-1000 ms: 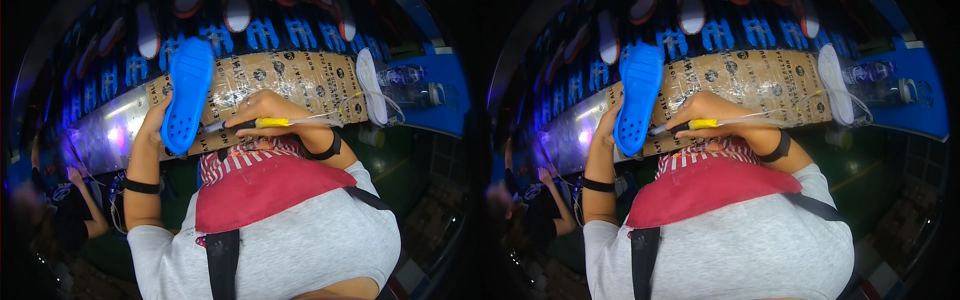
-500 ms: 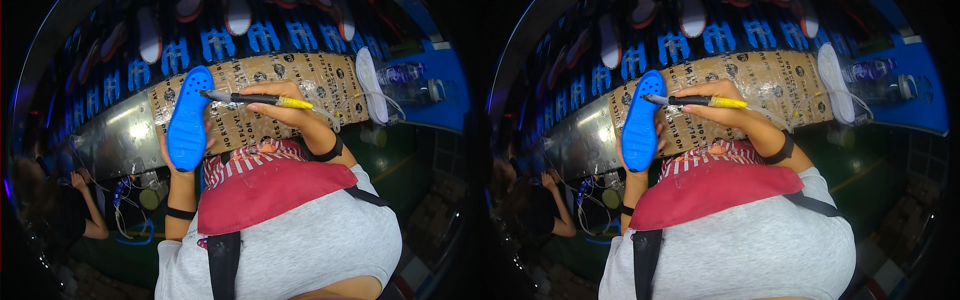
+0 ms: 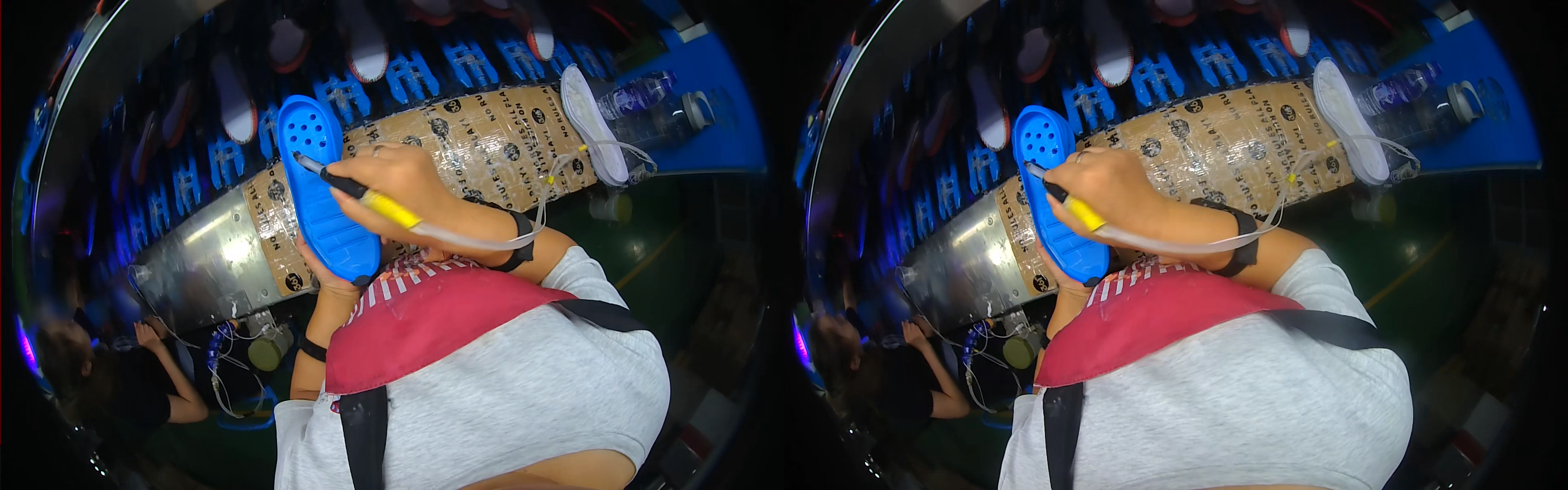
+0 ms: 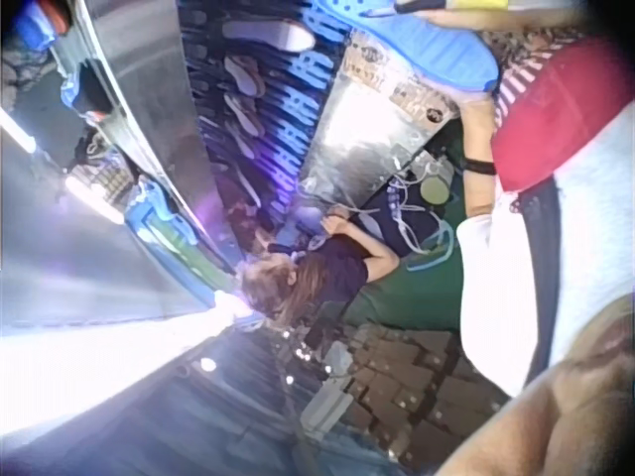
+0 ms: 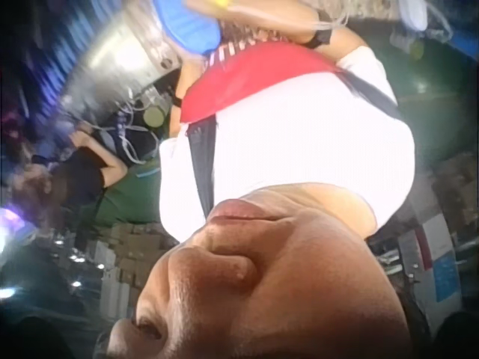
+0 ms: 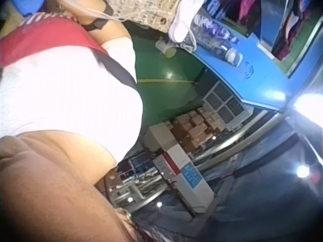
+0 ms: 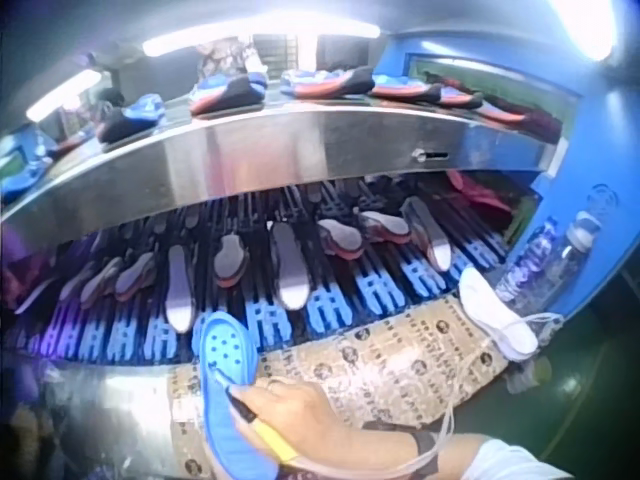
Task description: Applying glue or primer to shoe soles using a brush in a factory assembly line.
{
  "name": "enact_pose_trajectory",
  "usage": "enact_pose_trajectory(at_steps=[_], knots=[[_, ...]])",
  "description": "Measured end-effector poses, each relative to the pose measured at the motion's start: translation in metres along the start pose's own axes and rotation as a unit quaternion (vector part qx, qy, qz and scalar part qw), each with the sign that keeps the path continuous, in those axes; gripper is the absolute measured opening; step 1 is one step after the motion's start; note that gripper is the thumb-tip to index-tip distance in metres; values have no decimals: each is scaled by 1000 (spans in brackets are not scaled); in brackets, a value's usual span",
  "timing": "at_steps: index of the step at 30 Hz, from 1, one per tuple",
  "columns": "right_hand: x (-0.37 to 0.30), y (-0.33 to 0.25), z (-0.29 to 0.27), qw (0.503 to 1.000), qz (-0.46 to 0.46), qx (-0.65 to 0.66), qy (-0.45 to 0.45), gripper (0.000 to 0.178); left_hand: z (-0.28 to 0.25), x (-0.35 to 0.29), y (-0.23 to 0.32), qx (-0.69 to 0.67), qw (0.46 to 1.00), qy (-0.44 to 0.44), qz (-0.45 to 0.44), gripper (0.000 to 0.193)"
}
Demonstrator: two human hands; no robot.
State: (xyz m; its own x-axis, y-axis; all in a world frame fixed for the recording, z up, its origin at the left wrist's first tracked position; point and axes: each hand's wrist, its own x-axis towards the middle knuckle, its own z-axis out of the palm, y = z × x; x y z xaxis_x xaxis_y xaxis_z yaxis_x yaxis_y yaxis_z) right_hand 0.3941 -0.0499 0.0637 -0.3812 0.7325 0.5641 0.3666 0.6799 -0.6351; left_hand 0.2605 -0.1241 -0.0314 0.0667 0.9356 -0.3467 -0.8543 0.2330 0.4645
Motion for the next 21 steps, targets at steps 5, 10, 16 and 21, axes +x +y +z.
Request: enact_pose_trajectory(at_steps=[5, 10, 16, 21], knots=[[-3, -11, 23, 991, -29, -109, -68, 20, 14, 3, -2, 7, 998, 22, 52, 73], [-7, -20, 18, 987, -64, 75, -126, 18, -35, 21, -1, -48, 978, -192, 64, 71], [-10, -14, 28, 997, -56, -2, -50, 18, -3, 13, 6, 3, 988, 41, 151, 73], [-12, -25, 16, 974, -50, 137, -174, 16, 17, 15, 16, -209, 952, -221, 37, 94]])
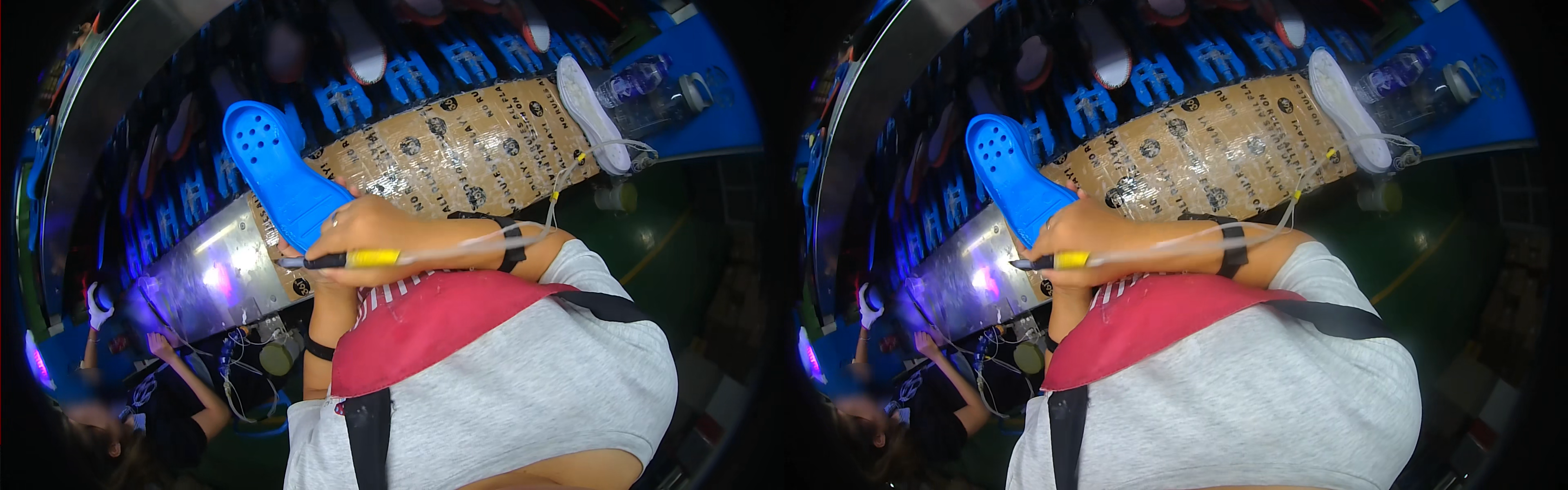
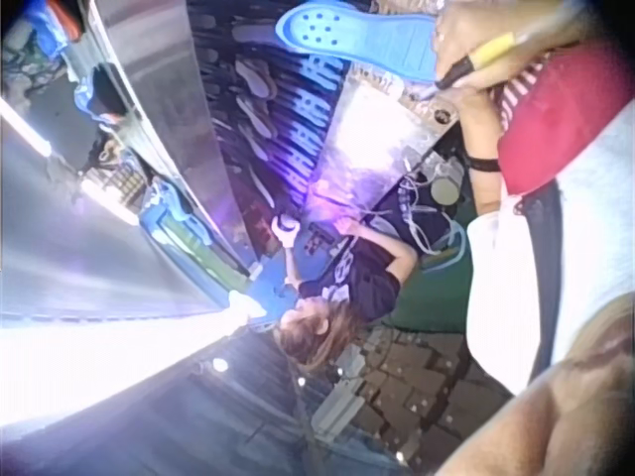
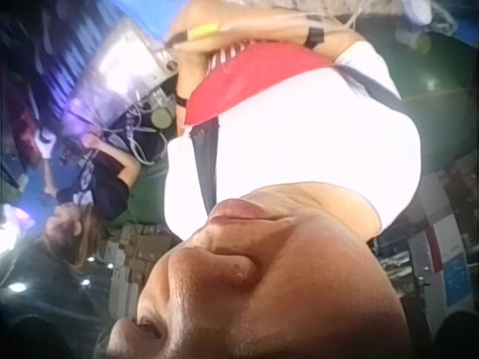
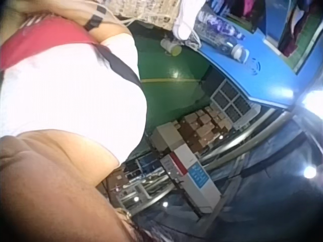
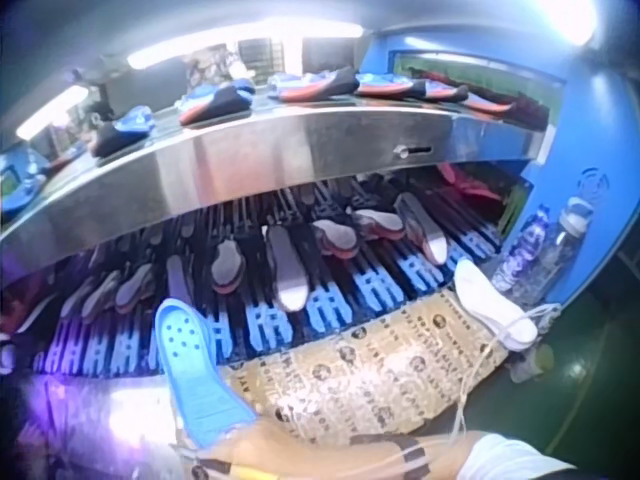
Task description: Applying glue or primer to shoe soles using a brush in a factory assembly line.
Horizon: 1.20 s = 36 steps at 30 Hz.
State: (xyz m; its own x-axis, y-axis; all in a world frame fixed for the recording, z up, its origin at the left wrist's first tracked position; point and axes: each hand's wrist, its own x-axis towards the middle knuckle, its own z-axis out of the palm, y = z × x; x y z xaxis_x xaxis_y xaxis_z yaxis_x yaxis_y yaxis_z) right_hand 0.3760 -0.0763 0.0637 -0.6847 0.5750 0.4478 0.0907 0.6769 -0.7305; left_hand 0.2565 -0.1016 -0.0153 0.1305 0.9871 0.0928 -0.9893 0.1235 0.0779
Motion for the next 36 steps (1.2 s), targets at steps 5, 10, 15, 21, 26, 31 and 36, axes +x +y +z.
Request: enact_pose_trajectory(at_steps=[5, 10, 15, 21, 26, 31, 36], knots=[[-5, 12, 5, 993, 21, -47, 103, 21, -4, 2, 6, 135, 980, 136, 57, 91], [-8, 7, -6, 1000, -14, 28, -2, 18, -3, 16, 24, 134, 989, 30, 50, 84], [-19, 13, -8, 983, 106, 142, 38, 27, 13, 14, 37, 143, 984, 77, 70, 77], [-17, 2, -13, 964, 104, 237, -54, 31, 17, 14, 41, 124, 987, 60, 85, 78], [-21, 11, -11, 986, 88, 134, 45, 30, 29, 13, 47, 160, 980, 72, 98, 79], [-21, 7, -10, 983, 60, 167, -50, 31, 21, 15, 55, 174, 982, -8, 75, 84], [-18, 7, -23, 971, 71, 226, -4, 30, 24, 10, 69, 193, 981, -10, 30, 94]])
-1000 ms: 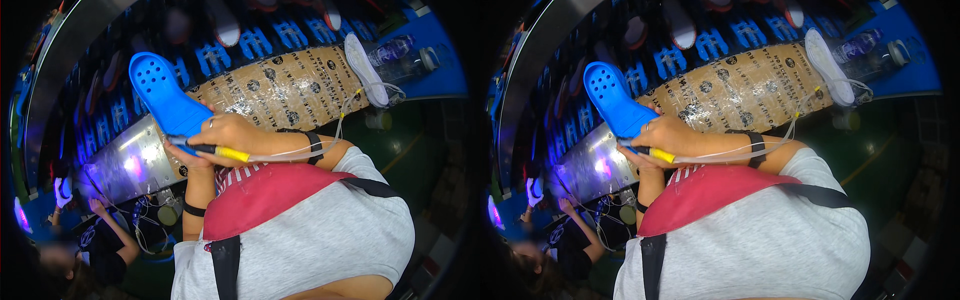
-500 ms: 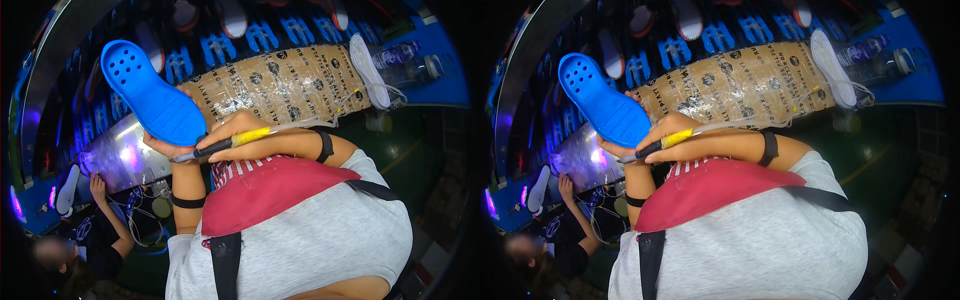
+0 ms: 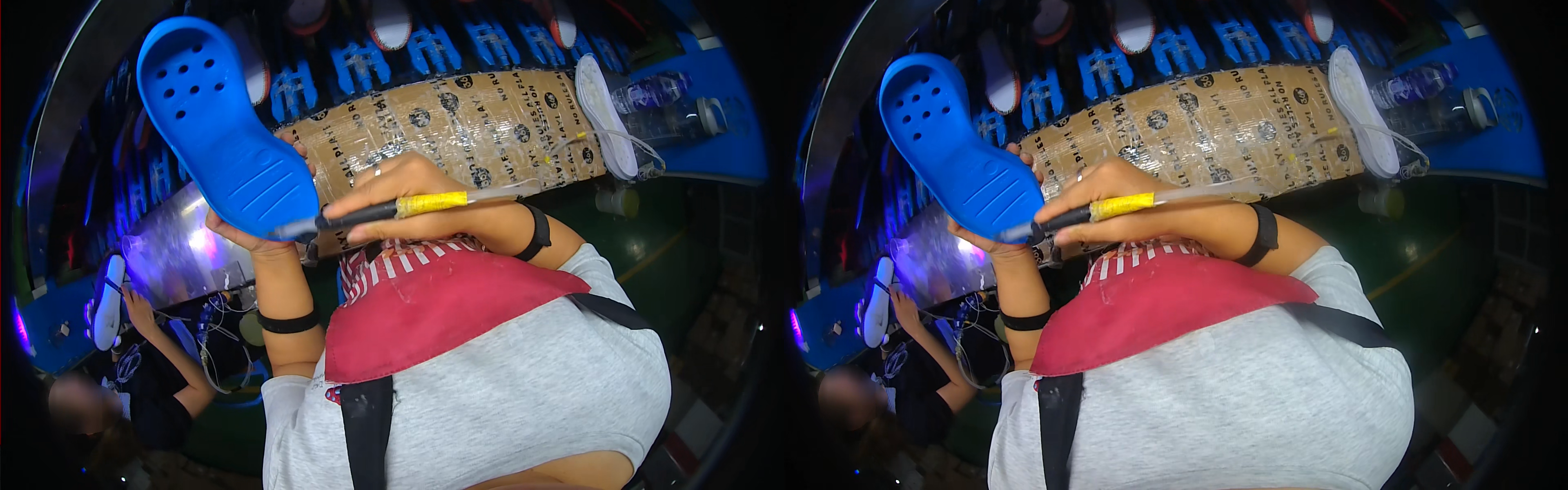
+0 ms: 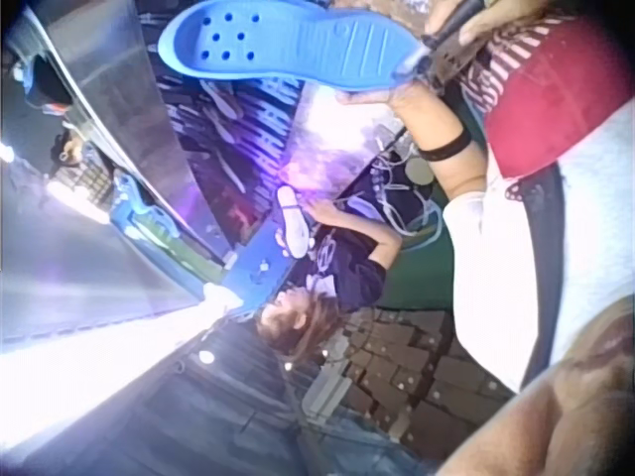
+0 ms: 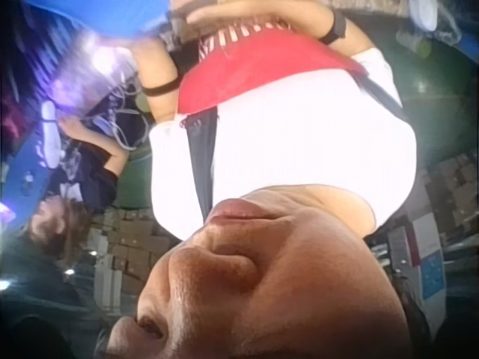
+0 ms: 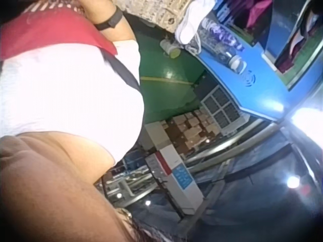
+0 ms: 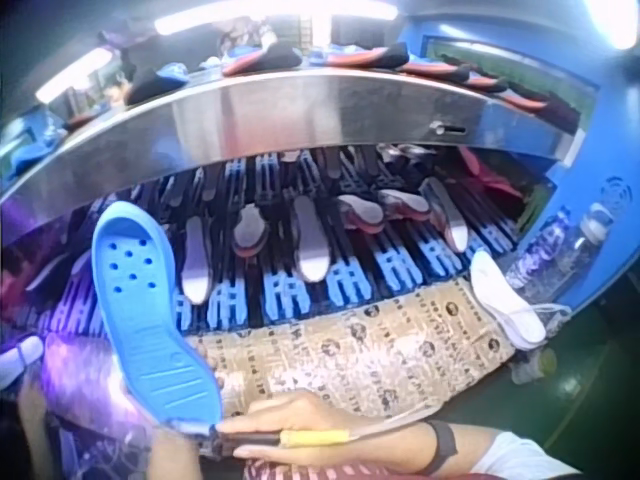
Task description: Applying glue or primer to shoe soles using a brush in a factory assembly line.
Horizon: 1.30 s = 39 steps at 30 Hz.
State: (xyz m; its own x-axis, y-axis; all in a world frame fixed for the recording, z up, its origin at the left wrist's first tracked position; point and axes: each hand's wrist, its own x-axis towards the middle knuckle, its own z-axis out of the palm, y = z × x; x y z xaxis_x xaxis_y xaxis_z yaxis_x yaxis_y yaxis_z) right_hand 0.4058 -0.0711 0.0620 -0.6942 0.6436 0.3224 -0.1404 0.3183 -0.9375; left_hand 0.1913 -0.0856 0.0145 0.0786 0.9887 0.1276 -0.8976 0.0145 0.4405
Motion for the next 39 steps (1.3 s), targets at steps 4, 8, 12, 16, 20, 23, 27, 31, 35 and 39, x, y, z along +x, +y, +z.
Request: enact_pose_trajectory(at_steps=[4, 8, 12, 16, 20, 23, 27, 31, 35, 39], knots=[[-4, 10, 2, 986, -64, -146, -43, 30, 0, 4, 7, 33, 998, -23, -47, 96], [-3, 12, -4, 983, -25, -105, -148, 26, 4, 5, 10, 73, 995, 19, -64, 98], [2, 0, -10, 992, -88, -56, -64, 27, -2, 7, 14, 85, 989, 53, -105, 91], [2, 12, 1, 961, -173, -209, -60, 27, -14, 12, 12, 116, 978, 93, -145, 77], [-2, 9, -7, 944, -137, -224, -201, 27, -9, 12, 12, 48, 978, -15, -201, 62], [-3, 7, -7, 966, -126, -172, -149, 22, 5, 17, 12, 130, 961, 69, -233, 60], [-8, 17, 1, 957, -153, -219, -110, 26, 11, 20, 13, 154, 928, 123, -317, 54], [-8, 9, -4, 955, -150, -211, -143, 26, 28, 16, 15, 189, 897, 220, -333, 52], [-11, 7, -4, 958, -121, -243, -97, 29, 21, 15, 23, 207, 890, 217, -343, 51], [-15, 18, 1, 936, -157, -271, -160, 34, 16, 11, 32, 243, 867, 240, -364, 48]])
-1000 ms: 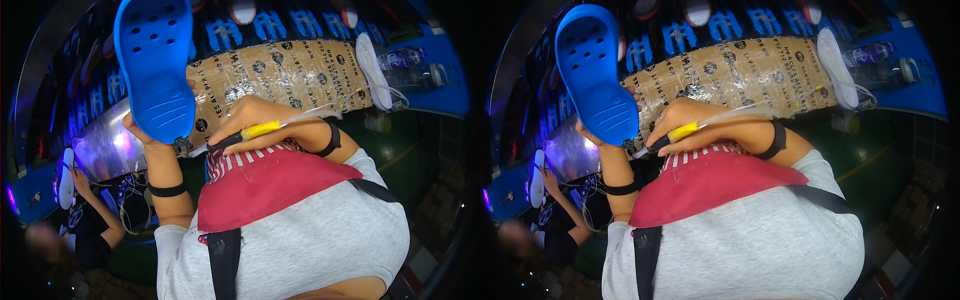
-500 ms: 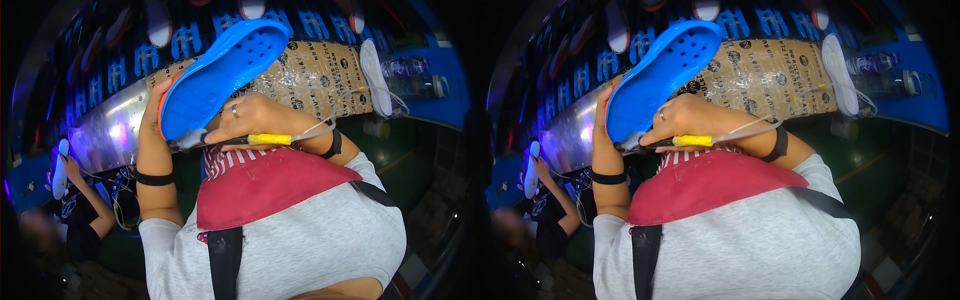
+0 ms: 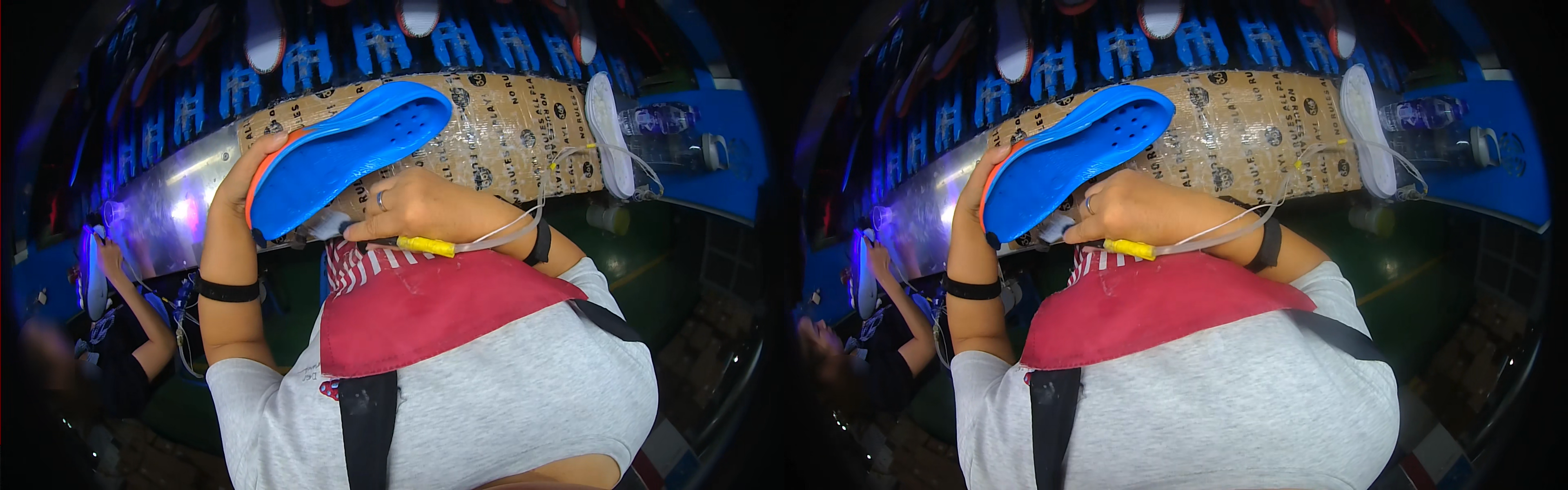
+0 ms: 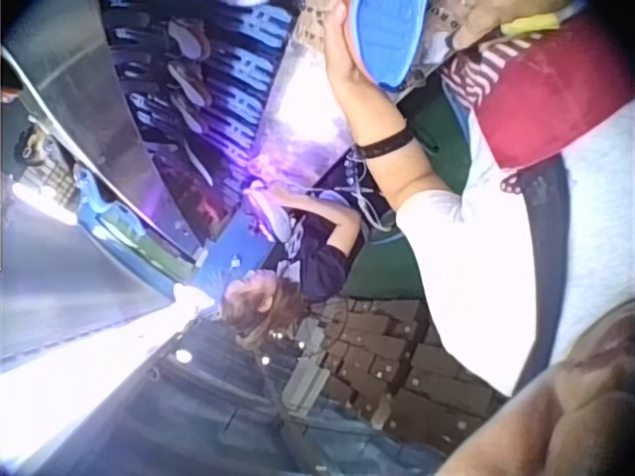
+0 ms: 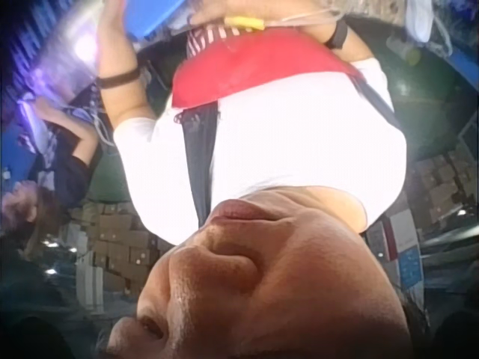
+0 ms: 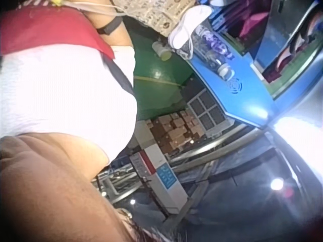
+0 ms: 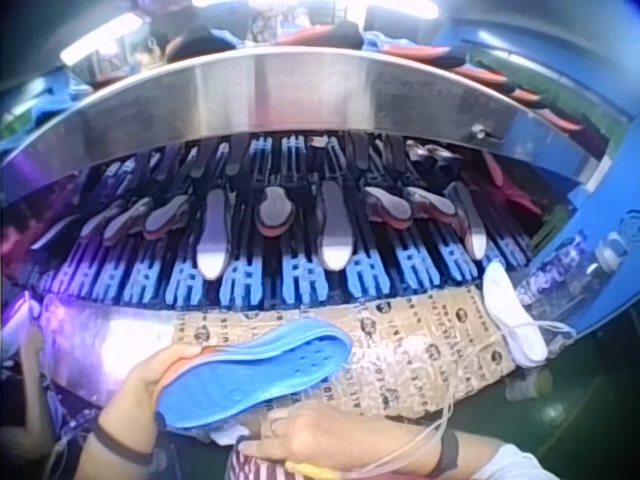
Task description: Applying glue or primer to shoe soles using a brush in a factory assembly line.
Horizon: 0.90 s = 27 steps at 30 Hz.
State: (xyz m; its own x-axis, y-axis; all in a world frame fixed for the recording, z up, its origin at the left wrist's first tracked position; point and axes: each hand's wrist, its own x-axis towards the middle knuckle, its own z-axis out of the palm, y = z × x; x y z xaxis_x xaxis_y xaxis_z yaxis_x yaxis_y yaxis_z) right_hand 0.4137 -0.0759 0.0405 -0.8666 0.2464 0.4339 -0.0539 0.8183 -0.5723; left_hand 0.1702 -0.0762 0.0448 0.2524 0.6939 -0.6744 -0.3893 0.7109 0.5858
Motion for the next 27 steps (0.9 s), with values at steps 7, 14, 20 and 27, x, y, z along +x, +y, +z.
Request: enact_pose_trajectory(at_steps=[7, 14, 20, 27], knots=[[6, 8, -2, 971, 98, 180, 121, 27, -3, 10, -32, -125, 988, -72, 52, 55], [-6, 21, -7, 860, 346, 293, 235, 21, -2, 17, -63, -171, 973, -126, 96, 63], [-13, 41, 0, 876, 307, 133, 346, 22, 4, 21, -70, -201, 972, -96, 81, 61], [-3, 21, 24, 984, 101, -50, 135, 26, -12, 39, -83, -318, 935, 3, 159, 63]])
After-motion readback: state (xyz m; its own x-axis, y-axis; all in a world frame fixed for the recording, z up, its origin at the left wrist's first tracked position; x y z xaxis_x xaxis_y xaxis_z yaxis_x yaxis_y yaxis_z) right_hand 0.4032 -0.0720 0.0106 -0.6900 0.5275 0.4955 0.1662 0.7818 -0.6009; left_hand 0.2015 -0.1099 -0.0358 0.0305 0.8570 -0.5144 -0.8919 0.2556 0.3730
